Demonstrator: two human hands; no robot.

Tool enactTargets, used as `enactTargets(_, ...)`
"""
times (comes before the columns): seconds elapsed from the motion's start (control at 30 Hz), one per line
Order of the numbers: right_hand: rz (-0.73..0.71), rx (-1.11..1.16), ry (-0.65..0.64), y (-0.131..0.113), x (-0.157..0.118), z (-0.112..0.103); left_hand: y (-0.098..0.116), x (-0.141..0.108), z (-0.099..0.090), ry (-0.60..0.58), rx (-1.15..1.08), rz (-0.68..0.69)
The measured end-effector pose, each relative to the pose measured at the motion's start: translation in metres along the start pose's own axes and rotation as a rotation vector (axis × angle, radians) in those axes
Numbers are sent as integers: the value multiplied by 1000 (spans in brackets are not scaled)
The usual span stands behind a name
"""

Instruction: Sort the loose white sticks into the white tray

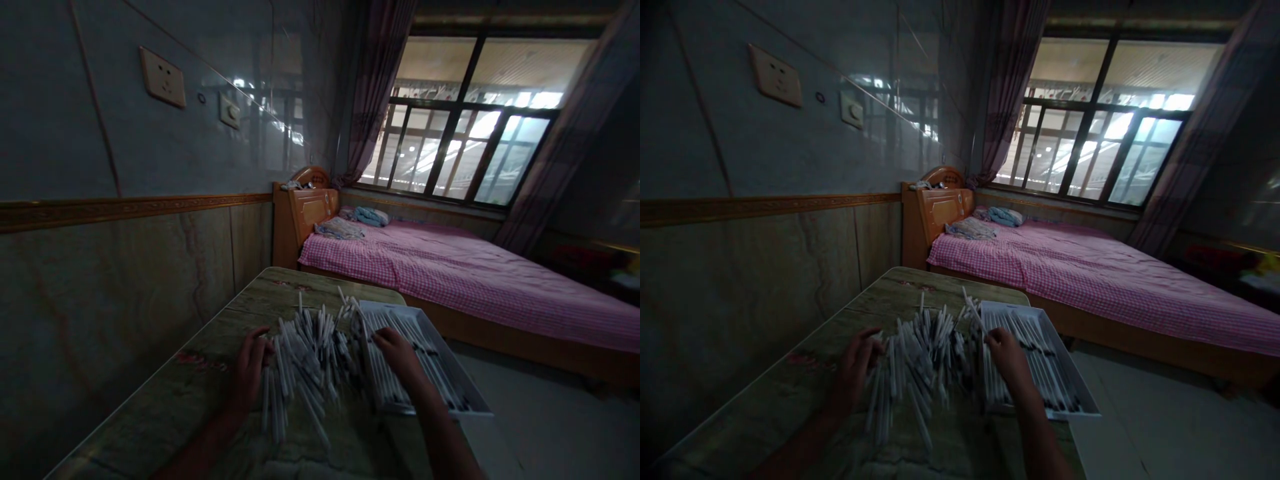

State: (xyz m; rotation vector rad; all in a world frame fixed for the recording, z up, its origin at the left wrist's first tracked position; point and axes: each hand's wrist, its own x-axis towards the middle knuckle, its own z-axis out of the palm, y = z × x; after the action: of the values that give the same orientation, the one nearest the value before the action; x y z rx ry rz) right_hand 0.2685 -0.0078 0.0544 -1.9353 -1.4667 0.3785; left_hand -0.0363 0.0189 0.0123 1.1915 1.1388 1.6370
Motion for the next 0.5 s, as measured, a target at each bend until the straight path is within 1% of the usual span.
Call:
enactTargets(0.07, 68, -95, 39, 17, 24, -15, -4, 3, -3, 42, 65, 32)
enactTargets(0.1, 103, -140, 41, 23, 34, -19, -5, 5, -4, 58, 90, 43)
enactTargets(0.2, 183, -252, 19, 33, 52, -16, -6, 10, -6, 111, 124, 38)
enactTargets(0.37, 252, -355, -2, 34, 66, -2, -7, 15, -8, 150, 108, -39)
enactTargets(0.5, 221, -371, 8, 30, 67, -4, -10, 17, -10, 159, 68, -83)
